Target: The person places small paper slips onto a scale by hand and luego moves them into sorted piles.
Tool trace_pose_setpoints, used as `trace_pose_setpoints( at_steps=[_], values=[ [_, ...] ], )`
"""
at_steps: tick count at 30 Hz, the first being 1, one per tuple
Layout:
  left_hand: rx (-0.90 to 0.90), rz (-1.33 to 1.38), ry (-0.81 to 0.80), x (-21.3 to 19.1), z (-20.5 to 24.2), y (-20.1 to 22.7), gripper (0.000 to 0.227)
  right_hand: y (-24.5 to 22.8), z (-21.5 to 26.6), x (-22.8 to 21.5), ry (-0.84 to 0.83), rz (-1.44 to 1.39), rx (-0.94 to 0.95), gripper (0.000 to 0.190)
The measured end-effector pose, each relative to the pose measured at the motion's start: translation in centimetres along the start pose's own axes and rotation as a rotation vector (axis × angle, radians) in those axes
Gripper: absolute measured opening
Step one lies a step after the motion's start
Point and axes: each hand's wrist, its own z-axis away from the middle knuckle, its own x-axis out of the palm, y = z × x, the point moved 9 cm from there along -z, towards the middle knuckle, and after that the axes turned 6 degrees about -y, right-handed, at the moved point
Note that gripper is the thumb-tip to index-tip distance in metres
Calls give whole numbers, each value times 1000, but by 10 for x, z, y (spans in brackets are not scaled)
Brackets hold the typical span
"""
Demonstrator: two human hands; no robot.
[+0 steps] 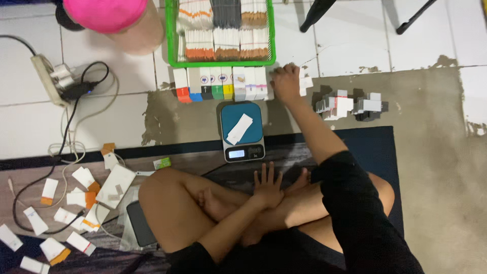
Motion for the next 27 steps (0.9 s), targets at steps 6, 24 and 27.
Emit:
trace_pose_setpoints(
  at_steps=[6,24,27],
  values=[
    [-10,-32,9,6,-11,-4,70,3,-27,42,-47,37,-54,19],
    [8,11,8,7,-12,-4,70,10,16,-58,192,-260,-52,8],
    [-22,-33,17,11,-17,-7,72,18,54,-104,186,-321,-24,7]
  ],
)
